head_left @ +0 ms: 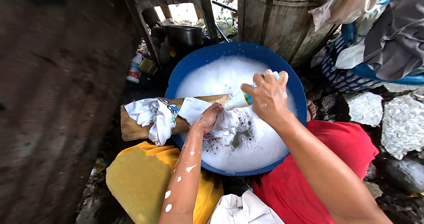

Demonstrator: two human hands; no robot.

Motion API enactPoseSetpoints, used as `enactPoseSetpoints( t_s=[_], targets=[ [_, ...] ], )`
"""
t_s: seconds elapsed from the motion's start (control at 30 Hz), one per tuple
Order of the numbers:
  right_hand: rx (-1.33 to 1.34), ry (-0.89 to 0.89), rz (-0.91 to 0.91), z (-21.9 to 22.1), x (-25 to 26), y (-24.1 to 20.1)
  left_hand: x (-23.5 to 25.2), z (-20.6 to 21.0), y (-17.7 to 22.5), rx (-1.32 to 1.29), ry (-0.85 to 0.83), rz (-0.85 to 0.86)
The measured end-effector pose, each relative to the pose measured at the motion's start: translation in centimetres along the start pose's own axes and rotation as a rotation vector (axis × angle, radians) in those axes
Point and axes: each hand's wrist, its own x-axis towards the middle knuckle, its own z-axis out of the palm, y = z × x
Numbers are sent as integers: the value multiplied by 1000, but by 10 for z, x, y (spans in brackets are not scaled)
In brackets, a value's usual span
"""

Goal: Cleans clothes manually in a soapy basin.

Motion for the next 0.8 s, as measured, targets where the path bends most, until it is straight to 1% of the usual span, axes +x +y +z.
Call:
enactPoseSetpoints(
  t_s=[0.2, 0.33, 0.4, 0.47, 0.57, 0.63, 0.7, 0.73, 0.8],
  targets=[
    [-9, -24, -17, -1, 0, 0, 0, 0, -1, -3, 27, -5],
    [-5, -27, -14, 1, 0, 1, -1, 1, 2, -29, 70, -41],
    [36, -90, 25, 4, 1, 4, -2, 2, 4, -61, 104, -55],
    [131, -230, 104, 6, 5, 8, -3, 1, 4, -103, 136, -49],
    [322, -401, 239, 20, 8, 13, -3, -1, 5, -175, 202, -63],
    [534, -455, 327, 34, 8, 17, -2, -2, 6, -212, 256, -71],
    [812, -399, 404, 50, 5, 23, -3, -1, 8, -243, 318, -75],
    [986, -365, 457, 50, 2, 23, -5, 0, 11, -248, 344, -83],
    [1286, -284, 569, 28, -3, 20, -12, 2, 18, -238, 392, -109]
  ],
)
